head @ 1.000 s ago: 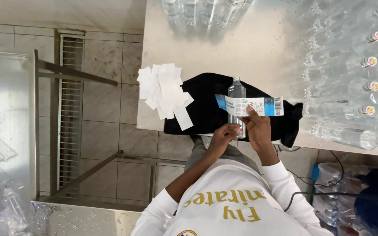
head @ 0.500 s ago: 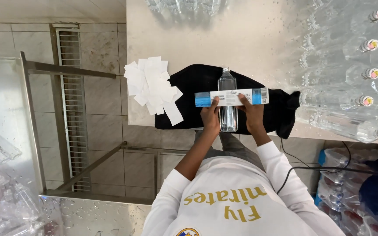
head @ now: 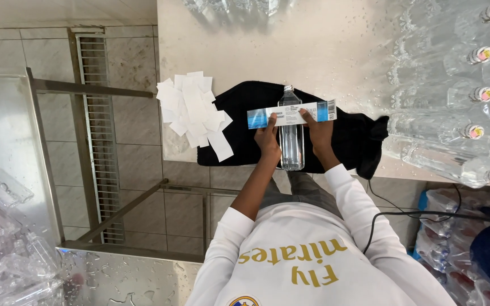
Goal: Manually applying adhesive labels to plastic water bottles at a production station.
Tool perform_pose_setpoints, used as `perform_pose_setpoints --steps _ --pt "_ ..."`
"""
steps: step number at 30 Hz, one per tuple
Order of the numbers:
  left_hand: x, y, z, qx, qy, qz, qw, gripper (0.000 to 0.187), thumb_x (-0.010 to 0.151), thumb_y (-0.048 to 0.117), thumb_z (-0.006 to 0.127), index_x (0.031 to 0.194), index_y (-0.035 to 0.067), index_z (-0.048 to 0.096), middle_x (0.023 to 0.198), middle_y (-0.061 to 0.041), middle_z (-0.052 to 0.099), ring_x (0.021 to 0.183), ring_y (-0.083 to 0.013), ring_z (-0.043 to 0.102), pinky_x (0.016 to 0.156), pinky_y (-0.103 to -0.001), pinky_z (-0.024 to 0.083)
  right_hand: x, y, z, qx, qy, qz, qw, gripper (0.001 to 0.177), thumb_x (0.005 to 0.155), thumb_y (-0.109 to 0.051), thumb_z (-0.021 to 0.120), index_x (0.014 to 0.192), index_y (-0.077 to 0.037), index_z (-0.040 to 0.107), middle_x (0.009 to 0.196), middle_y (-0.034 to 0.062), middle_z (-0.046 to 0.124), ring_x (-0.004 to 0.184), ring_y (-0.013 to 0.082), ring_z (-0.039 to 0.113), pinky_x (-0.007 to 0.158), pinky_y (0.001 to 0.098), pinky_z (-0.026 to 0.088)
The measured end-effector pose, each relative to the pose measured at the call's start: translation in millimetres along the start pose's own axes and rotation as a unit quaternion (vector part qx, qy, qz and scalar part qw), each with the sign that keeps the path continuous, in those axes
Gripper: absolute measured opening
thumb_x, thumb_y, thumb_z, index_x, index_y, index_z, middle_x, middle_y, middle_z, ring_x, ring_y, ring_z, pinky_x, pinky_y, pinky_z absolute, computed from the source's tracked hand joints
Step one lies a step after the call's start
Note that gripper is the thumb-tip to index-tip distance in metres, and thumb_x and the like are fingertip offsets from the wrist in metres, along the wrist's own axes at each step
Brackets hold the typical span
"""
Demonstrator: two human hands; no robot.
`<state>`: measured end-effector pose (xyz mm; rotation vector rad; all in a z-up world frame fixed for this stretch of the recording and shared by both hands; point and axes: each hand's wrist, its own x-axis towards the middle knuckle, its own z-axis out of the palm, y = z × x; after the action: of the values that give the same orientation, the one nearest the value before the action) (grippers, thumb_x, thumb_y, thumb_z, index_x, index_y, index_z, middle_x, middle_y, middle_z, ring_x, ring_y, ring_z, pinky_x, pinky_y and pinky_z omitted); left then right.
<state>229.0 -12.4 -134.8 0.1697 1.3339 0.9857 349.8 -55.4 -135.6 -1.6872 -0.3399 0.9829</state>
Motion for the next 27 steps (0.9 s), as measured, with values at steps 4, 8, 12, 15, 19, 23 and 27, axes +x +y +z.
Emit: perform_pose_setpoints --steps 4,8,12,15,19,23,27 --pt "5 -6 0 0.002 -0.013 -0.001 1.000 0.048 0.094 0.027 0.094 0.122 0.003 0.063 0.116 -0.008 0.054 0.136 -0.0351 0.058 0.119 -0.056 0.046 1 -1 1 0.005 -0.006 -0.006 1.000 0.056 0.102 -0.028 0.092 0.138 -0.002 0.057 0.110 0.0058 0.068 0.101 0.0157 0.069 0.088 0.0343 0.067" --pt "9 -11 -2 -0.001 -0.008 0.005 1.000 0.048 0.092 0.027 0.096 0.121 0.006 0.065 0.114 -0.005 0.052 0.131 -0.0273 0.059 0.118 -0.051 0.047 0 0 1 0.004 0.001 0.002 1.000 0.055 0.103 -0.027 0.090 0.138 -0.002 0.057 0.110 0.0057 0.069 0.100 0.0155 0.069 0.088 0.0340 0.066" --pt "12 -15 -6 0.005 -0.019 0.007 1.000 0.046 0.094 0.026 0.094 0.121 0.005 0.064 0.116 -0.005 0.051 0.134 -0.0306 0.057 0.118 -0.052 0.048 1 3 2 0.004 0.005 0.002 1.000 0.054 0.104 -0.028 0.089 0.139 -0.003 0.057 0.111 0.0057 0.070 0.100 0.0156 0.069 0.089 0.0345 0.066" --pt "12 -16 -6 -0.003 -0.005 0.000 1.000 0.052 0.089 0.028 0.099 0.119 0.005 0.064 0.114 -0.006 0.051 0.133 -0.0293 0.058 0.117 -0.049 0.048 -5 -6 4 0.002 0.005 -0.003 1.000 0.052 0.105 -0.027 0.088 0.138 -0.003 0.057 0.110 0.0051 0.068 0.100 0.0146 0.067 0.089 0.0338 0.064" --pt "10 -18 -4 0.000 -0.002 0.007 1.000 0.048 0.092 0.025 0.096 0.122 0.005 0.065 0.117 -0.007 0.053 0.137 -0.0307 0.057 0.119 -0.049 0.047 -7 -8 5 0.003 0.004 -0.004 1.000 0.054 0.104 -0.030 0.089 0.138 -0.004 0.057 0.110 0.0042 0.068 0.100 0.0134 0.067 0.089 0.0331 0.065" --pt "15 -17 -7 0.009 -0.009 0.008 1.000 0.047 0.094 0.024 0.094 0.123 0.003 0.064 0.118 -0.008 0.053 0.138 -0.0333 0.057 0.119 -0.052 0.048 -4 -4 5 -0.008 0.013 -0.001 1.000 0.054 0.104 -0.030 0.090 0.137 -0.003 0.057 0.109 0.0051 0.069 0.098 0.0148 0.068 0.088 0.0346 0.064" --pt "13 -16 -5 0.036 -0.013 0.010 0.999 0.051 0.097 0.030 0.090 0.124 0.000 0.060 0.118 -0.011 0.051 0.136 -0.0421 0.057 0.126 -0.070 0.034 -9 -8 6 -0.027 0.024 -0.014 0.999 0.048 0.104 -0.029 0.090 0.131 -0.001 0.061 0.104 0.0064 0.071 0.095 0.0152 0.070 0.086 0.0335 0.064"
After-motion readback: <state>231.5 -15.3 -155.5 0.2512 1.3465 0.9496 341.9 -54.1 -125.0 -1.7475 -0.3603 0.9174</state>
